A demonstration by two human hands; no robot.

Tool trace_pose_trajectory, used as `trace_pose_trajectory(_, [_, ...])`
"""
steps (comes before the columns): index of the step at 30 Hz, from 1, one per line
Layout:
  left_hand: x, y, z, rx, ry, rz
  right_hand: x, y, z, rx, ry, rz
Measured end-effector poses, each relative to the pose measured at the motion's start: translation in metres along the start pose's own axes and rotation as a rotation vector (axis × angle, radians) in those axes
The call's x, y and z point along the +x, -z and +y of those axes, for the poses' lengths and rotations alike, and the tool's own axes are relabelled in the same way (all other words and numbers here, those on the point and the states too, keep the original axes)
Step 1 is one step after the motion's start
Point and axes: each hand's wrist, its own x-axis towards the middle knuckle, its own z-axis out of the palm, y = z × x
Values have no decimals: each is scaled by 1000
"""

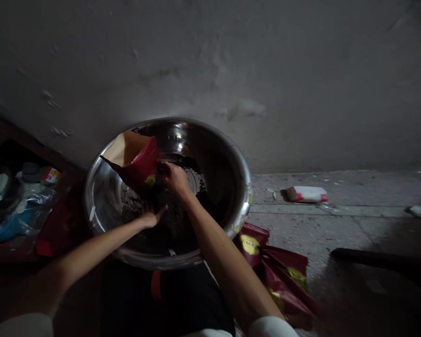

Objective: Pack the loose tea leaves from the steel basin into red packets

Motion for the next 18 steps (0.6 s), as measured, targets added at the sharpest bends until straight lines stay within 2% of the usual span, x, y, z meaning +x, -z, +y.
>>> trace_pose_trajectory(2, [-15,-11,15,30,-40,8,-1,1,-1,1,-4,-3])
trace_pose_trajectory(3, [-21,-12,22,51,-127,23,-1,1,-1,2,-6,-7])
trace_pose_trajectory(5, [-30,-7,35,82,-346,82,-1,1,-1,4,-7,-10])
trace_pose_trajectory(7, [-26,8,45,98,-473,193,-1,1,-1,8,-4,-3])
trace_pose_trajectory(10, [4,33,51,143,-576,304,0,-1,1,10,2,8])
trace_pose_trajectory(12, [31,41,49,159,-648,250,1,-2,3,4,0,9])
trace_pose_trajectory(15, [61,35,43,116,-709,186,2,-3,5,-13,-14,7])
trace_pose_trajectory(18, [69,20,40,23,-694,210,2,-3,7,-2,-13,13])
